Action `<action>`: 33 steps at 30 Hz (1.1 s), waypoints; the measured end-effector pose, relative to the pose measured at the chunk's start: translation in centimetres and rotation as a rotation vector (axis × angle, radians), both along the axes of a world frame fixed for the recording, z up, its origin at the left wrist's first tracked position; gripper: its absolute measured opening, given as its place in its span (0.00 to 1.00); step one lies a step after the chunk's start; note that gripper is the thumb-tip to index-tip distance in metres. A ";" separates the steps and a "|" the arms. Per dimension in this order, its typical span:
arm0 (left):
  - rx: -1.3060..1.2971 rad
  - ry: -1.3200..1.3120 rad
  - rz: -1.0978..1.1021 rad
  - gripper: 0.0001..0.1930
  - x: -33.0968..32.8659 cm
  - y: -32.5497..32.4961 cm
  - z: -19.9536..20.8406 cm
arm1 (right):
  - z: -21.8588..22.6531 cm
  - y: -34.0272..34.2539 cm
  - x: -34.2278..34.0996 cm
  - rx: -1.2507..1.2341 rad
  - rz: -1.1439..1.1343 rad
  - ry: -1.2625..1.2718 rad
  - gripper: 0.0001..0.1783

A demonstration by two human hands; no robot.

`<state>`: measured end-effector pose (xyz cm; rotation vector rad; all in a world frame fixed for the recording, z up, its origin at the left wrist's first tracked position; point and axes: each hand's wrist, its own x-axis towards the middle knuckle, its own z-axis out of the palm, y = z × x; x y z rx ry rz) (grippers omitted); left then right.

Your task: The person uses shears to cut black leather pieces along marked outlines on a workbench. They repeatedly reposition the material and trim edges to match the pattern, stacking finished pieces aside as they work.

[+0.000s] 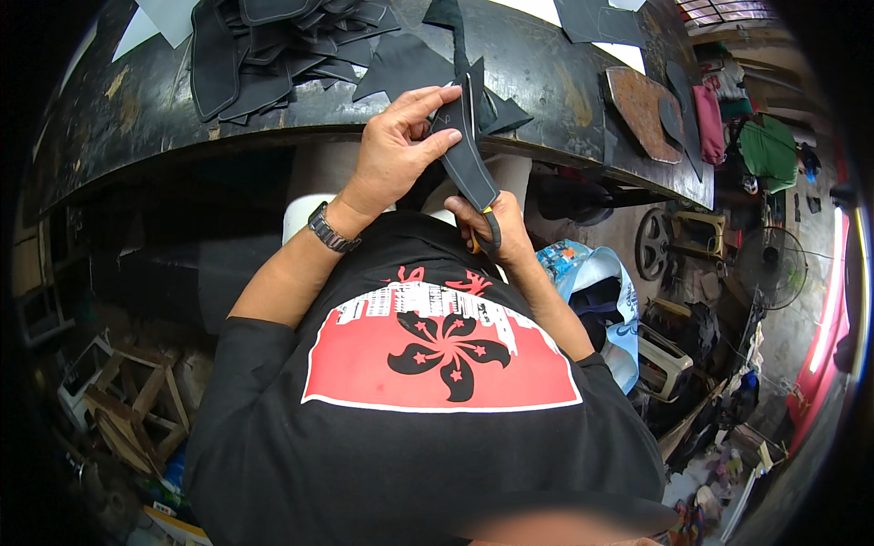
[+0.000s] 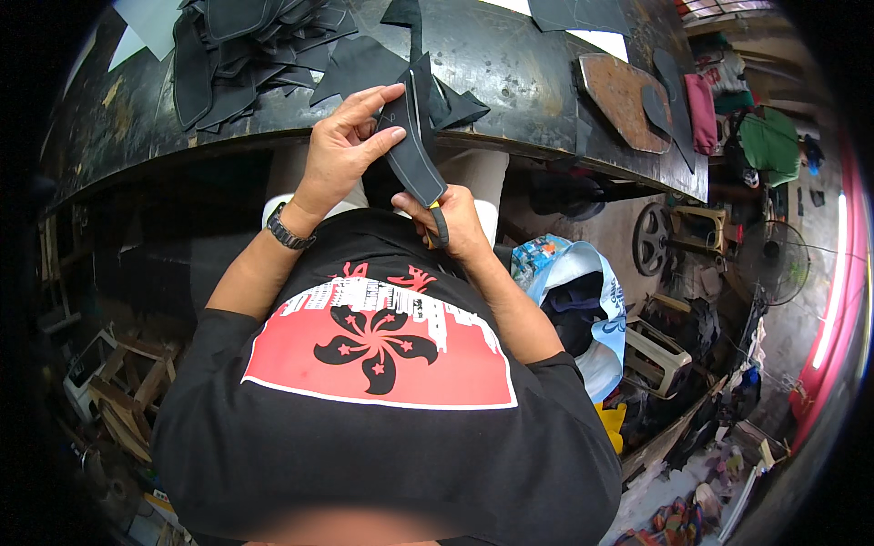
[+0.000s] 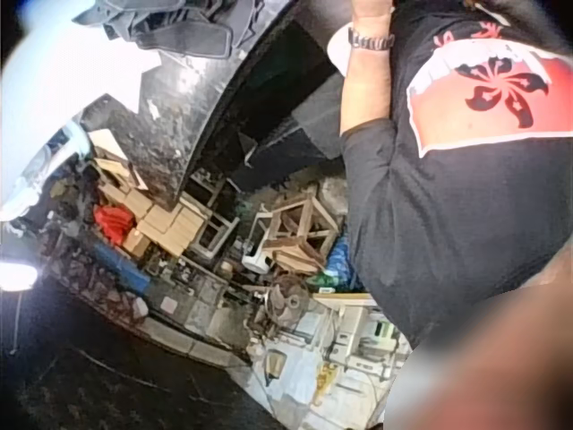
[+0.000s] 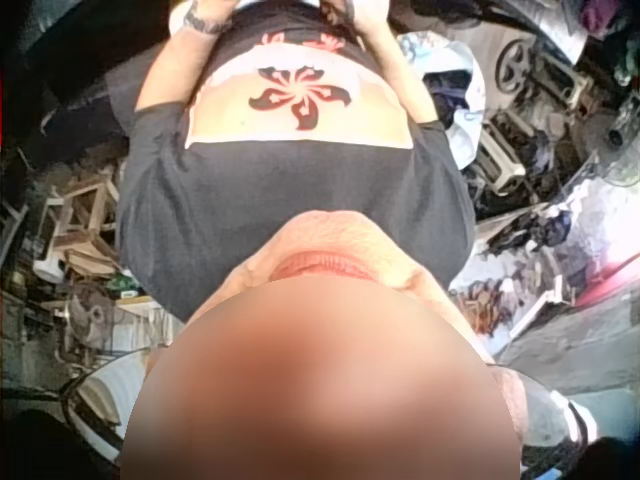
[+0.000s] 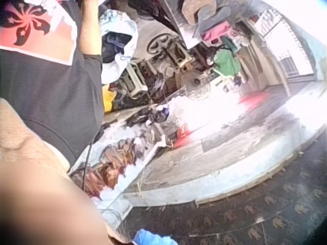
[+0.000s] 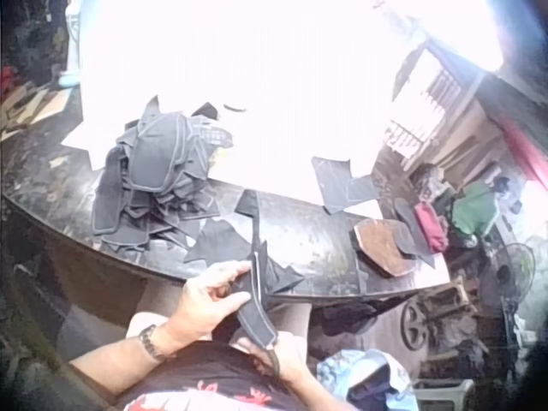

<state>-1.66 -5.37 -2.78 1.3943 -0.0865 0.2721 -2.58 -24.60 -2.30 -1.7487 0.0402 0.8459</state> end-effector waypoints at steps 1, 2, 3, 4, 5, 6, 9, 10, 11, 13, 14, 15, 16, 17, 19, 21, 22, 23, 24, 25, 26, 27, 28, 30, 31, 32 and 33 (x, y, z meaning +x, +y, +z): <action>-0.016 -0.006 -0.003 0.24 -0.1 -0.1 0.0 | -0.2 -0.1 0.1 0.008 0.014 0.019 0.19; -0.033 0.002 -0.034 0.24 0.0 -0.1 0.1 | -0.5 -0.1 0.3 0.095 -0.002 -0.020 0.18; -0.050 0.012 -0.065 0.24 -0.1 -0.2 0.1 | -0.7 -0.1 0.6 0.187 -0.024 -0.050 0.18; -0.072 0.029 -0.100 0.24 -0.1 -0.2 0.1 | -0.9 -0.1 0.8 0.281 -0.044 -0.073 0.17; -0.042 0.022 -0.090 0.24 -0.1 -0.2 0.2 | -0.9 -0.3 1.1 0.273 -0.013 -0.119 0.19; -0.012 0.011 -0.080 0.24 0.2 0.0 0.1 | -1.1 -0.3 1.8 0.307 -0.002 -0.116 0.16; 0.035 0.028 -0.069 0.23 0.3 0.2 0.0 | -1.2 -0.6 1.9 0.335 0.020 -0.063 0.14; 0.041 0.018 -0.068 0.23 0.3 0.3 -0.2 | -1.1 -0.7 1.7 0.268 0.011 -0.020 0.13; 0.046 0.053 -0.072 0.23 0.3 0.4 -0.3 | -1.1 -0.7 1.5 0.200 0.000 0.022 0.13; 0.047 0.088 -0.086 0.23 0.2 0.6 -0.6 | -1.3 -0.3 0.9 0.178 -0.030 0.001 0.13; 0.042 0.082 -0.089 0.22 0.2 0.7 -0.7 | -1.4 -0.1 0.6 0.160 -0.055 0.004 0.12; 0.038 0.075 -0.093 0.22 0.2 0.8 -0.7 | -1.3 -0.2 0.4 0.178 -0.040 0.007 0.12; 0.034 0.066 -0.097 0.21 0.4 0.9 -0.7 | -1.3 -0.2 0.3 0.107 -0.053 -0.014 0.11; 0.031 0.057 -0.075 0.20 0.6 1.2 -0.5 | -1.2 -0.1 0.2 0.082 -0.061 -0.033 0.10; 0.032 0.070 -0.035 0.19 1.5 2.0 0.0 | -0.8 0.1 0.4 0.156 -0.158 -0.014 0.13; 0.057 -0.004 0.032 0.17 2.8 3.1 0.8 | 0.4 -0.3 1.8 0.300 -0.140 -0.214 0.15; 0.072 -0.060 0.061 0.16 3.7 3.8 1.1 | 1.1 -0.5 2.9 0.296 -0.146 -0.303 0.16; 0.076 -0.074 0.092 0.16 4.7 4.2 1.4 | 1.8 -0.5 4.2 0.270 -0.168 -0.406 0.16; 0.082 -0.116 0.125 0.16 5.6 4.7 1.6 | 2.5 -0.5 5.6 0.244 -0.196 -0.504 0.15; 0.096 -0.170 0.179 0.15 6.5 4.9 1.7 | 3.1 -0.6 7.0 0.270 -0.243 -0.550 0.15; 0.163 -0.164 0.142 0.17 6.9 5.4 1.6 | 3.7 -0.7 8.5 0.333 -0.259 -0.612 0.15; 0.247 -0.115 0.150 0.17 7.5 5.6 1.4 | 3.9 -0.7 10.2 0.357 -0.304 -0.622 0.16; 0.334 -0.044 0.164 0.17 7.8 5.6 1.1 | 4.0 -0.7 12.0 0.446 -0.287 -0.659 0.16; 0.532 -0.014 0.174 0.17 7.7 5.3 0.3 | 3.0 -0.5 15.6 0.421 -0.398 -0.792 0.16; 0.527 -0.125 0.178 0.16 7.8 5.2 0.1 | 2.3 -0.6 17.4 0.480 -0.419 -0.839 0.16; 0.538 -0.184 0.174 0.15 7.6 5.0 -0.1 | 1.6 -0.9 18.7 0.479 -0.455 -0.839 0.16; 0.558 -0.191 0.175 0.15 7.5 5.0 -0.2 | 0.8 -1.2 19.9 0.438 -0.503 -0.862 0.16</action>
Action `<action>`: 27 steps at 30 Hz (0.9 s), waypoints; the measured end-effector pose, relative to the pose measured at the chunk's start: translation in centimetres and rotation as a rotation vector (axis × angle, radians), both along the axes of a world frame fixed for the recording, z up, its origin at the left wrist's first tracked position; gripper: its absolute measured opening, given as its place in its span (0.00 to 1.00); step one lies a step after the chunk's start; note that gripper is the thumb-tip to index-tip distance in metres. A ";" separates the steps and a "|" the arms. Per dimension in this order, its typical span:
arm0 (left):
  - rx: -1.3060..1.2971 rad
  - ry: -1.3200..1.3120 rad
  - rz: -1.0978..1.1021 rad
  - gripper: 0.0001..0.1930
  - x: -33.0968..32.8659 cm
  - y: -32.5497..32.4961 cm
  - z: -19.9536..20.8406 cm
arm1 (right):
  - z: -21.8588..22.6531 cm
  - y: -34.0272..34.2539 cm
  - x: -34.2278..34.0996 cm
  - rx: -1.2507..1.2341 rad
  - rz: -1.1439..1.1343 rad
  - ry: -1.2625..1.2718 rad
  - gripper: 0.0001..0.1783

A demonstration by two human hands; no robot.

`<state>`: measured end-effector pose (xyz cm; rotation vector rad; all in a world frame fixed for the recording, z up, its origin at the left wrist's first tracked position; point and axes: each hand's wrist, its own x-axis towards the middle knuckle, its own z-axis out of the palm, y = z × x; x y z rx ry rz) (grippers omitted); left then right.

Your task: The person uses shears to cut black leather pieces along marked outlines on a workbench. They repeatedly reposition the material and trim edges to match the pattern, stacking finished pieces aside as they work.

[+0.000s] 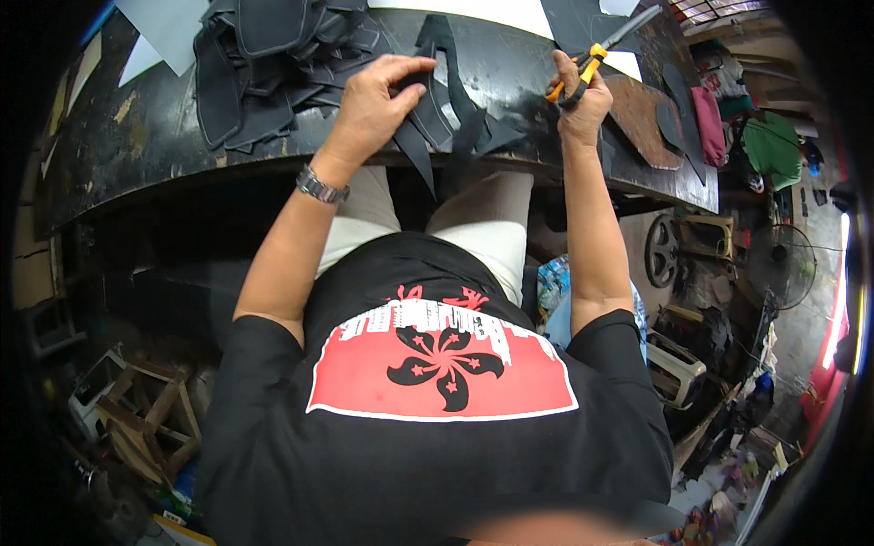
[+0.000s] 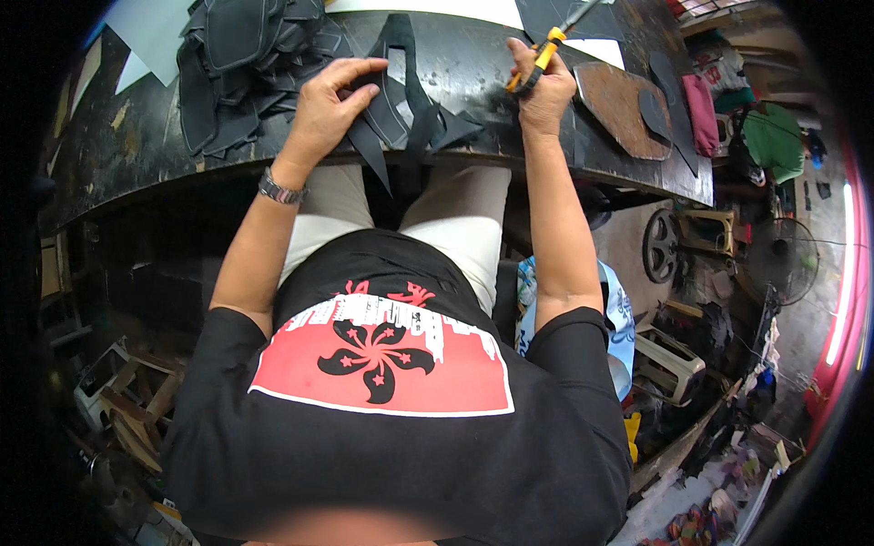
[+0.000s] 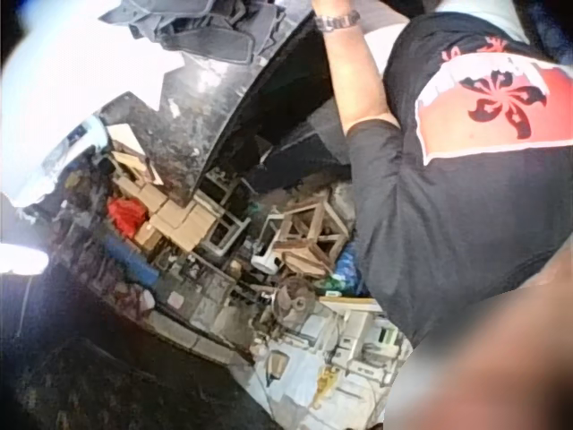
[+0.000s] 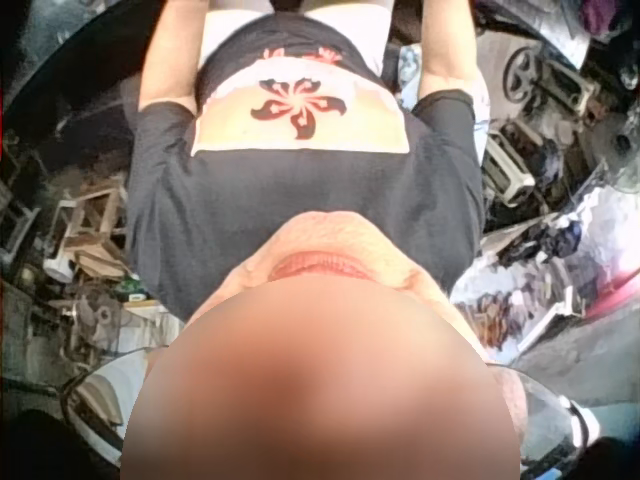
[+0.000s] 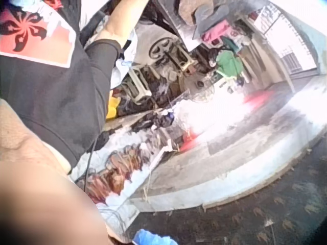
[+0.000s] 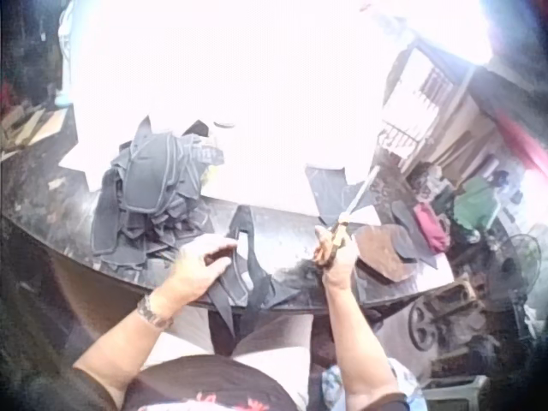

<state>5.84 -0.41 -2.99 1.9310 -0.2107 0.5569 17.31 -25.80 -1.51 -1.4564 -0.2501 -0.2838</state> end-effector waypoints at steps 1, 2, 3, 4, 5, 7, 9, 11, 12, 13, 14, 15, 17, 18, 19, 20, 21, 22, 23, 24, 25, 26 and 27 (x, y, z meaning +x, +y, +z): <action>0.001 0.019 0.004 0.14 -0.1 0.0 0.1 | -0.6 -0.2 1.2 -0.023 -0.083 0.010 0.17; -0.035 0.039 0.001 0.14 -0.2 -0.1 0.3 | -1.1 -0.4 2.2 -0.090 -0.190 0.050 0.17; -0.067 0.059 -0.001 0.14 -0.3 -0.2 0.5 | -1.5 -0.8 2.6 -0.100 -0.204 0.060 0.17; -0.105 0.077 -0.013 0.14 -0.4 -0.3 0.8 | -1.7 -1.0 3.1 -0.009 -0.160 0.057 0.16; -0.098 0.096 -0.023 0.14 -0.4 -0.3 1.2 | -1.9 -1.1 3.4 0.066 -0.152 0.079 0.16; -0.102 0.140 -0.019 0.14 -0.6 -0.5 1.7 | -2.2 -1.3 3.2 0.071 -0.125 0.064 0.15; -0.074 0.151 -0.009 0.15 -0.5 -0.6 1.8 | -2.4 -1.4 2.8 -0.034 -0.117 0.060 0.15; -0.049 0.153 0.003 0.15 -0.6 -0.7 1.7 | -2.3 -1.5 2.5 -0.091 -0.106 0.094 0.15; -0.028 0.147 0.005 0.17 -0.5 -0.7 1.6 | -2.3 -1.5 2.4 -0.076 -0.108 0.086 0.16; -0.037 0.105 0.014 0.17 -0.5 -0.7 1.6 | -2.3 -1.4 2.3 -0.071 -0.103 0.068 0.16; -0.083 0.127 0.010 0.17 -0.5 -0.6 1.7 | -2.2 -1.4 2.3 -0.079 -0.108 0.083 0.16; -0.140 0.155 0.003 0.17 -0.5 -0.4 2.0 | -2.1 -1.4 2.3 -0.083 -0.108 0.077 0.15; -0.247 0.112 -0.021 0.17 0.0 0.5 3.2 | -2.0 -1.2 2.4 -0.095 -0.128 0.085 0.15; -0.298 0.181 -0.015 0.16 0.3 1.1 4.2 | -1.9 -1.2 2.5 -0.083 -0.119 0.079 0.15; -0.315 0.124 0.001 0.16 0.6 2.2 5.4 | -1.9 -1.2 2.4 -0.080 -0.114 0.075 0.15; -0.319 0.051 0.028 0.15 1.2 3.5 6.9 | -1.9 -1.1 2.4 -0.083 -0.117 0.086 0.15; -0.287 -0.026 0.088 0.15 2.2 5.0 8.4 | -1.8 -1.1 2.4 -0.087 -0.103 0.070 0.15; -0.323 -0.136 0.083 0.15 3.0 6.4 9.8 | -1.8 -1.1 2.5 -0.098 -0.100 0.074 0.15; -0.243 -0.218 0.169 0.16 3.9 7.8 11.1 | -1.8 -1.3 2.4 -0.117 -0.108 0.081 0.15; 0.013 -0.269 0.378 0.18 4.9 9.2 12.5 | -1.9 -1.2 2.4 -0.084 -0.094 0.103 0.16; 0.198 -0.377 0.526 0.23 5.1 9.3 12.6 | -1.9 -1.3 2.4 -0.092 -0.096 0.093 0.16; 0.417 -0.387 0.601 0.36 5.1 9.7 12.9 | -2.0 -1.2 2.4 -0.069 -0.096 0.114 0.16; 0.511 -0.446 0.571 0.36 5.3 9.3 12.6 | -2.0 -1.2 2.5 -0.055 -0.090 0.100 0.15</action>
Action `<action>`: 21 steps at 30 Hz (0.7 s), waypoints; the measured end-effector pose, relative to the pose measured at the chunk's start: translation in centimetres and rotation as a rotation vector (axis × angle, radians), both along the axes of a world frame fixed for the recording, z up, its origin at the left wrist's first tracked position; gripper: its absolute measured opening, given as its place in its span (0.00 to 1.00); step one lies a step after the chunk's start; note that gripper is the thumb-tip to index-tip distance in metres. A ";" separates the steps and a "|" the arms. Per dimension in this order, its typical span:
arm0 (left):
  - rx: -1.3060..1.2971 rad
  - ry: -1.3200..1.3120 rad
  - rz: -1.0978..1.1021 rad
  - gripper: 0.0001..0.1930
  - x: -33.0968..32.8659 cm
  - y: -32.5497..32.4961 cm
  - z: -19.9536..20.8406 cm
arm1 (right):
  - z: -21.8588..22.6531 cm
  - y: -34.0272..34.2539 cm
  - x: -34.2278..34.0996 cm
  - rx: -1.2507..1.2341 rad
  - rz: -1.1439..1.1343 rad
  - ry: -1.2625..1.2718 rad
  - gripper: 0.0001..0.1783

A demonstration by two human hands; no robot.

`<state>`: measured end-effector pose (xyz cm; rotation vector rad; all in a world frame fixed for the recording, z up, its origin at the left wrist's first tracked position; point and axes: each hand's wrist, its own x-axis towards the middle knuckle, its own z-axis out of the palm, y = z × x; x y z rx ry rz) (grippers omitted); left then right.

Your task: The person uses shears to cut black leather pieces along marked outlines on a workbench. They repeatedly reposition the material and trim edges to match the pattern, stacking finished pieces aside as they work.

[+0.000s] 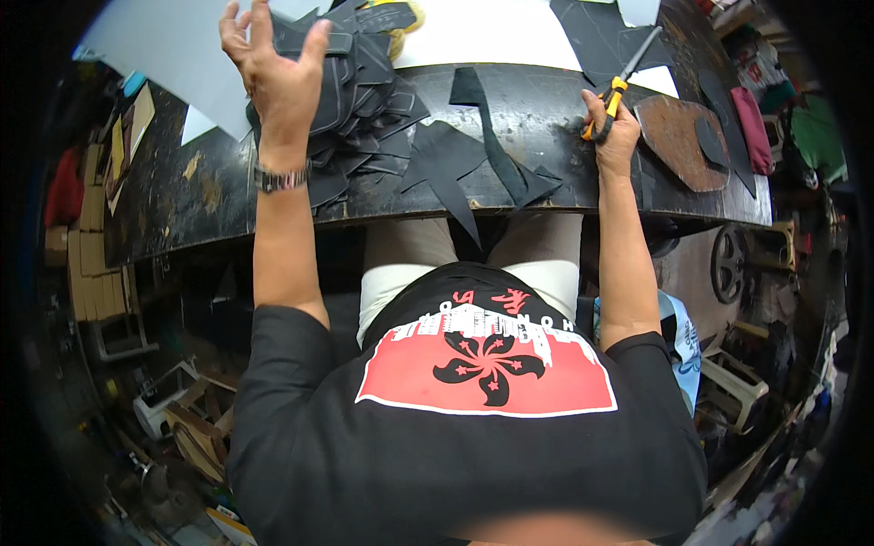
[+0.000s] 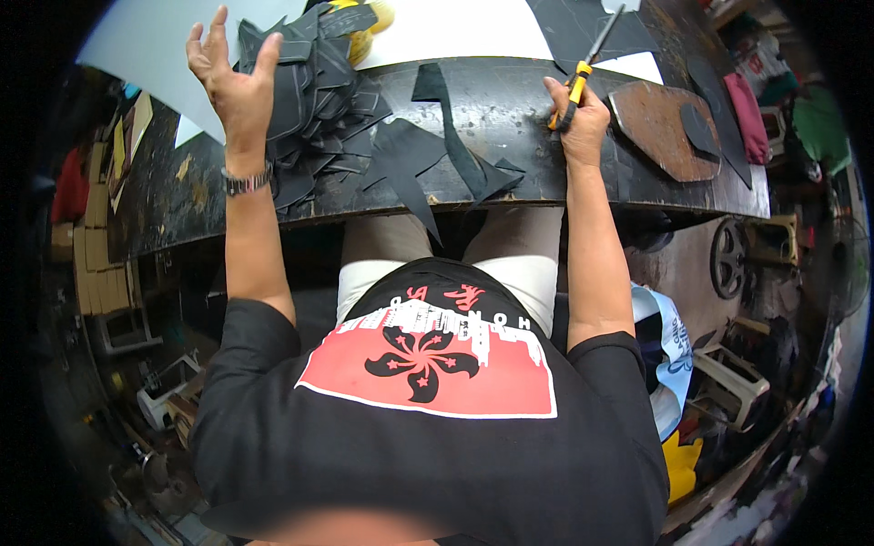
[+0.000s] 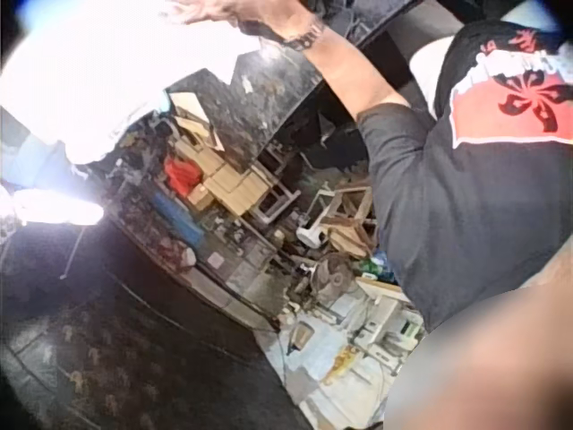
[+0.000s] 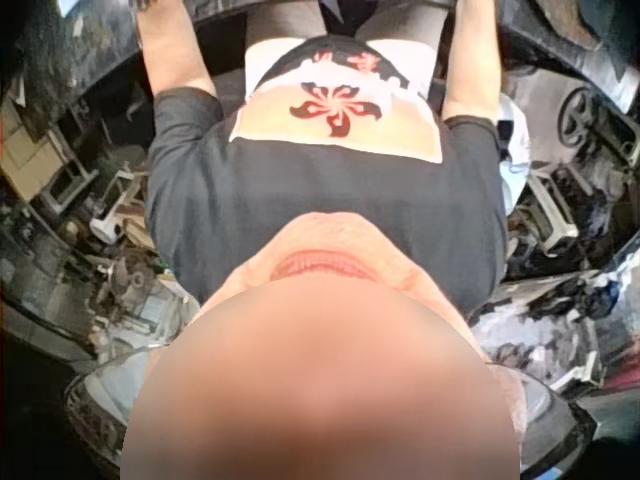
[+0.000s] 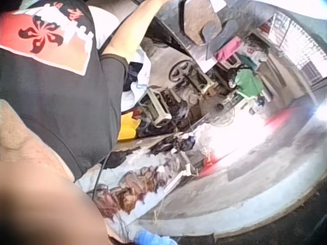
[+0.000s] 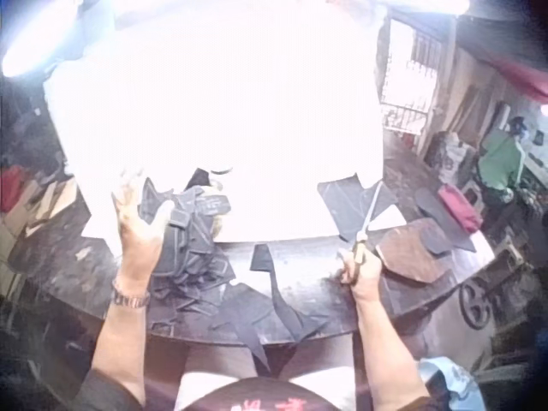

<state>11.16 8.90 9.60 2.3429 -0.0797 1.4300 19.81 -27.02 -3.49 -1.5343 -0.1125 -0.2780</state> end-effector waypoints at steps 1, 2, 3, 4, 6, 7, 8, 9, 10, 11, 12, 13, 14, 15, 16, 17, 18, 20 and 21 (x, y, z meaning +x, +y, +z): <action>0.108 -0.027 -0.016 0.35 0.0 -0.4 -0.4 | 0.0 0.0 0.0 -0.019 -0.014 -0.007 0.15; 0.087 -0.058 -0.159 0.21 0.1 -1.6 -1.4 | 0.0 0.0 0.0 -0.022 -0.027 0.011 0.16; 0.051 0.164 -0.404 0.26 -0.4 -2.8 -2.6 | 0.0 0.0 0.0 -0.030 -0.025 0.010 0.16; -0.030 0.328 -0.573 0.25 -0.7 -4.6 -4.2 | 0.0 0.1 0.0 -0.052 -0.031 0.003 0.16; 0.039 0.590 -0.717 0.23 -1.4 -7.4 -6.9 | 0.1 0.1 -0.1 -0.048 -0.021 0.015 0.17; 0.128 0.598 -0.727 0.25 -1.3 -8.3 -8.0 | 0.2 0.1 -0.1 -0.054 -0.029 0.018 0.17; 0.217 0.624 -0.731 0.26 -1.3 -9.1 -9.0 | 0.3 0.1 -0.2 -0.062 -0.035 0.015 0.17; 0.263 0.672 -0.656 0.29 -1.1 -9.7 -9.7 | 0.3 0.2 -0.3 -0.048 -0.024 -0.004 0.17; 0.303 0.722 -0.572 0.31 -0.9 -10.2 -10.4 | 0.4 0.2 -0.3 -0.009 -0.011 0.007 0.17; 0.347 0.769 -0.481 0.33 -0.6 -10.6 -10.8 | 0.5 0.2 -0.4 -0.011 -0.013 0.005 0.17; 0.358 0.764 -0.483 0.35 -0.4 -10.8 -11.1 | 0.5 0.2 -0.5 -0.017 -0.019 -0.005 0.17; 0.375 0.760 -0.482 0.36 -0.2 -11.0 -11.2 | 0.6 0.2 -0.5 -0.053 -0.028 0.003 0.16; 0.393 0.757 -0.482 0.38 -0.1 -11.1 -11.2 | 0.7 0.3 -0.5 -0.045 -0.036 0.005 0.16; 0.403 0.752 -0.522 0.38 -0.2 -11.2 -11.2 | 0.7 0.4 -0.5 -0.025 -0.050 0.001 0.16; 0.419 0.772 -0.555 0.39 -0.3 -11.2 -11.1 | 0.7 0.4 -0.5 -0.018 -0.065 -0.010 0.16; 0.421 0.761 -0.601 0.39 -0.6 -11.3 -10.9 | 0.7 0.5 -0.4 -0.003 -0.080 -0.018 0.15; 0.439 0.784 -0.632 0.39 -1.0 -11.4 -10.8 | 0.7 0.4 -0.3 0.018 -0.083 -0.013 0.15; 0.449 0.765 -0.715 0.39 -2.0 -11.6 -10.4 | 0.7 0.4 -0.3 0.047 -0.085 -0.016 0.14; 0.445 0.788 -0.754 0.39 -2.5 -11.9 -10.3 | 0.7 0.4 -0.4 0.032 -0.092 -0.003 0.14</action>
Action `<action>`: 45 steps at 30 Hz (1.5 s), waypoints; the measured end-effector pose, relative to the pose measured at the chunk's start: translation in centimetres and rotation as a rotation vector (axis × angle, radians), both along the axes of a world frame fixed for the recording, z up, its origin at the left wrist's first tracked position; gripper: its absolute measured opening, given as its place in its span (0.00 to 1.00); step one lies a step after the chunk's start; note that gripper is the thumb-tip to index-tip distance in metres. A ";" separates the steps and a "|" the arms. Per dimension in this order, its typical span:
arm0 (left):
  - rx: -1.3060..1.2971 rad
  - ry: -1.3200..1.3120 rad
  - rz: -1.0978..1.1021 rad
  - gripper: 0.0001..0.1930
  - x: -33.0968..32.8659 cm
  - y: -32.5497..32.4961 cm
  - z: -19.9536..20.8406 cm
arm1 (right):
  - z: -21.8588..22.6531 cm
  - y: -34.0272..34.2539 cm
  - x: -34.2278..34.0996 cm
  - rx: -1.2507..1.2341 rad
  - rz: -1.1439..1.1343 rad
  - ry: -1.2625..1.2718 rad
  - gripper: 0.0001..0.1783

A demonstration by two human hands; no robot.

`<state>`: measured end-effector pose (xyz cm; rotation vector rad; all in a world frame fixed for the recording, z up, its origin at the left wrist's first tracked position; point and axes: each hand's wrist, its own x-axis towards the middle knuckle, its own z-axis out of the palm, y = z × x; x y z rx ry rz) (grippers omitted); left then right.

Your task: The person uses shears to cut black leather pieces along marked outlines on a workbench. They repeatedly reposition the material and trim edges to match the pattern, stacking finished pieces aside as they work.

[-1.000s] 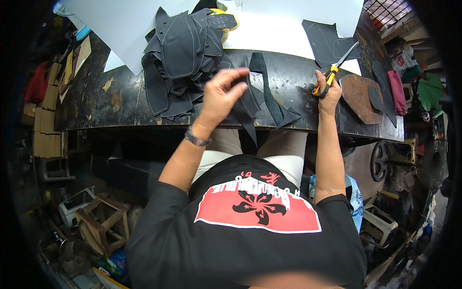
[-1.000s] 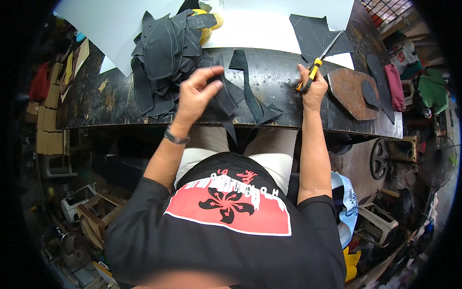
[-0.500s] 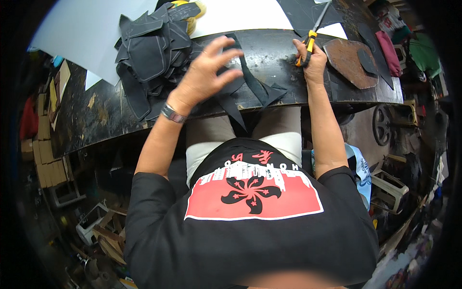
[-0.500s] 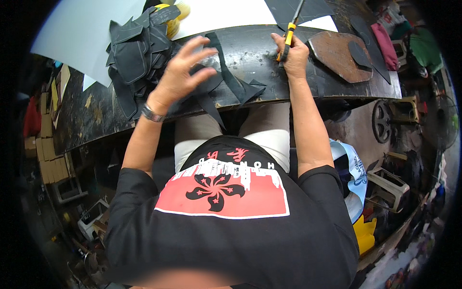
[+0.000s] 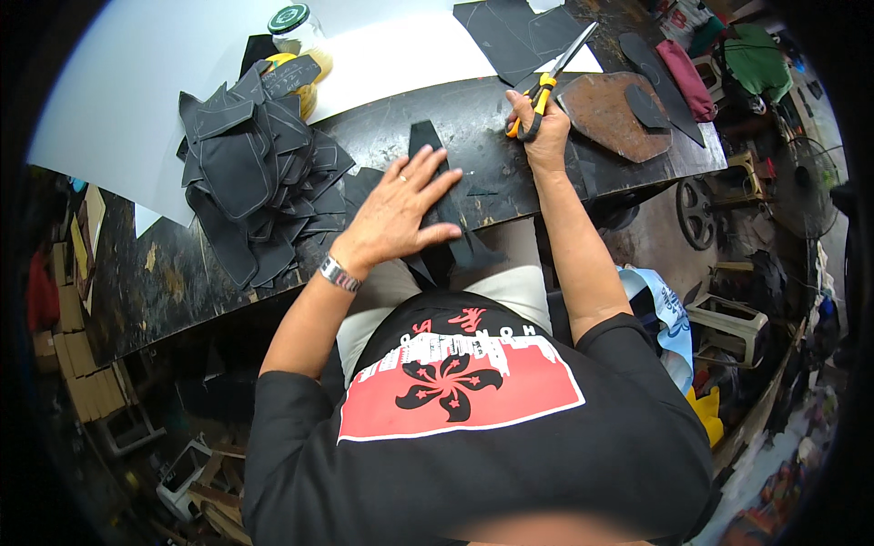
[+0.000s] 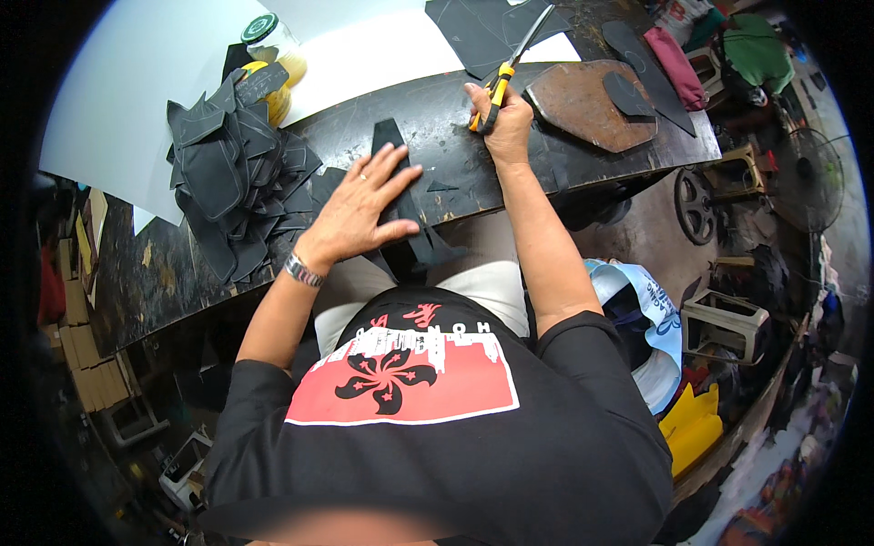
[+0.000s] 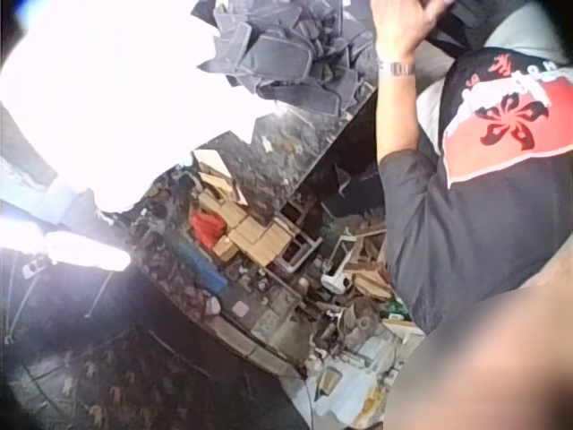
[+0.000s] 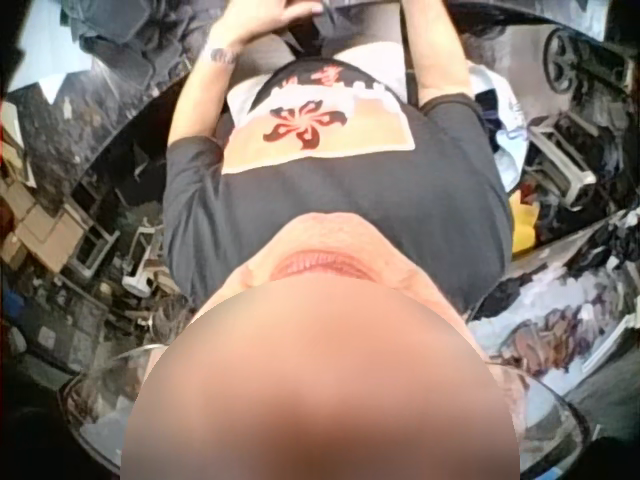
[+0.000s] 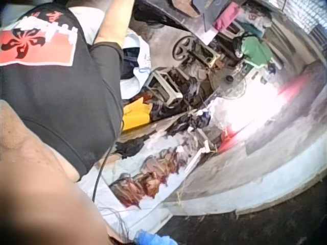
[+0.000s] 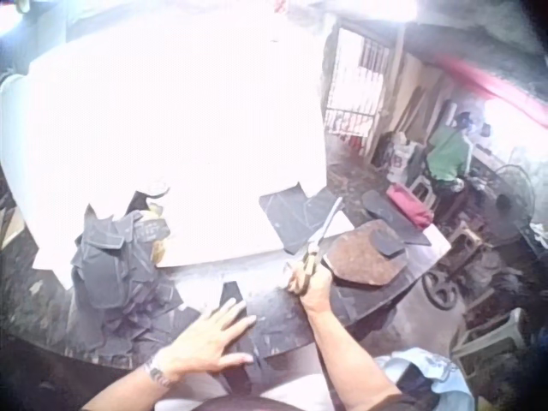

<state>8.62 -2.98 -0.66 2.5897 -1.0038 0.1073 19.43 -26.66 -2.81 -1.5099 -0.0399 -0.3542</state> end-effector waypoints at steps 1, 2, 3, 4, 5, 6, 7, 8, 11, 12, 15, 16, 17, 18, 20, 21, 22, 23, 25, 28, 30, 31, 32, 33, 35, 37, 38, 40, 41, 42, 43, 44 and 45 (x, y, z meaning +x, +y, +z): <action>-0.015 0.023 -0.031 0.40 -0.5 -0.3 0.1 | 0.0 0.0 0.0 -0.008 0.008 0.008 0.14; -0.025 0.025 -0.061 0.39 -1.0 -0.5 0.3 | -0.1 0.0 0.0 -0.015 0.015 0.016 0.14; -0.041 0.032 -0.080 0.39 -1.5 -0.8 0.4 | -0.1 0.0 0.0 -0.023 0.023 0.025 0.14; -0.045 0.065 -0.087 0.38 -1.8 -1.0 0.6 | -0.1 0.0 0.0 -0.014 0.036 0.017 0.13; -0.070 0.072 -0.104 0.38 -2.2 -1.2 0.8 | -0.1 0.1 0.0 -0.015 0.034 0.014 0.13; -0.119 0.105 -0.123 0.36 -2.4 -1.4 1.1 | -0.1 0.1 0.0 -0.016 0.032 0.010 0.13; -0.196 0.145 -0.149 0.33 -2.7 -1.5 1.3 | 0.0 0.1 -0.1 -0.019 0.030 0.006 0.13; -0.284 0.212 -0.181 0.32 -2.8 -1.6 1.6 | 0.0 0.2 -0.1 -0.017 0.026 0.005 0.13; -0.662 0.533 -0.208 0.23 -3.4 -2.1 2.3 | 0.3 0.5 -0.2 0.024 -0.001 -0.015 0.13; -0.759 0.734 -0.155 0.21 -3.5 -2.3 2.4 | 0.4 0.4 -0.3 0.017 -0.001 0.001 0.13; -0.799 0.677 -0.102 0.15 -2.1 -2.8 2.6 | 0.4 0.4 -0.3 0.021 -0.003 0.012 0.13; -0.845 0.635 -0.036 0.14 -1.3 -3.1 2.7 | 0.3 0.4 -0.1 0.049 -0.009 0.040 0.14; -0.855 0.589 0.013 0.14 0.0 -3.3 2.8 | 0.3 0.4 0.0 0.066 -0.034 0.032 0.14; -0.918 0.624 0.048 0.14 1.5 -3.5 2.9 | 0.2 0.3 0.2 0.085 -0.059 0.023 0.14; -0.967 0.681 0.080 0.16 5.6 -4.0 3.1 | -0.1 0.2 0.7 0.138 -0.125 -0.029 0.14; -0.975 0.669 0.046 0.18 8.0 -4.4 3.1 | -0.2 0.1 0.9 0.166 -0.153 -0.018 0.13; -0.954 0.752 0.098 0.21 10.4 -5.0 3.1 | -0.3 0.1 1.1 0.183 -0.180 -0.016 0.13; -0.956 0.803 0.121 0.24 12.8 -5.6 2.9 | -0.3 0.0 1.3 0.191 -0.212 -0.011 0.13; -1.062 0.960 0.221 0.29 16.3 -7.3 1.8 | -0.4 0.0 1.4 0.167 -0.215 -0.034 0.14; -1.227 1.100 0.275 0.34 19.6 -9.5 -0.3 | -0.4 0.0 1.4 0.146 -0.191 -0.021 0.14; -1.324 1.182 0.295 0.36 20.8 -10.8 -1.4 | -0.3 0.0 1.3 0.137 -0.170 -0.002 0.14; -1.330 1.175 0.267 0.35 21.3 -11.5 -1.7 | -0.3 0.0 1.2 0.133 -0.143 0.011 0.14; -1.332 1.169 0.279 0.35 21.6 -12.0 -1.9 | -0.2 0.0 1.2 0.097 -0.147 0.008 0.14; -1.335 1.162 0.292 0.34 21.9 -12.5 -2.1 | -0.2 0.0 1.1 0.085 -0.133 0.012 0.13; -1.329 1.122 0.290 0.27 22.6 -13.6 -2.2 | -0.1 0.1 1.1 0.100 -0.117 -0.019 0.13; -1.276 1.093 0.254 0.22 23.4 -14.4 -2.3 | -0.1 0.0 1.1 0.105 -0.129 -0.023 0.13; -1.283 1.058 0.272 0.15 23.7 -14.8 -2.5 | -0.2 0.0 1.1 0.146 -0.126 -0.012 0.13; -1.213 0.916 0.317 0.15 23.8 -15.2 -2.9 | -0.4 0.0 1.2 0.206 -0.139 -0.031 0.12; -1.162 0.860 0.361 0.15 23.7 -15.3 -3.2 | -0.5 0.0 1.3 0.227 -0.163 -0.038 0.12; -1.073 0.733 0.402 0.15 23.4 -15.2 -3.4 | -0.6 -0.1 1.4 0.249 -0.187 -0.047 0.12; -0.986 0.648 0.359 0.16 23.2 -15.1 -3.5 | -0.7 -0.1 1.6 0.262 -0.199 -0.063 0.12; -0.879 0.577 0.357 0.17 22.5 -14.7 -3.6 | -0.8 -0.1 1.8 0.275 -0.208 -0.078 0.12; -0.773 0.504 0.357 0.18 21.9 -14.3 -3.5 | -0.9 -0.1 1.9 0.289 -0.214 -0.094 0.12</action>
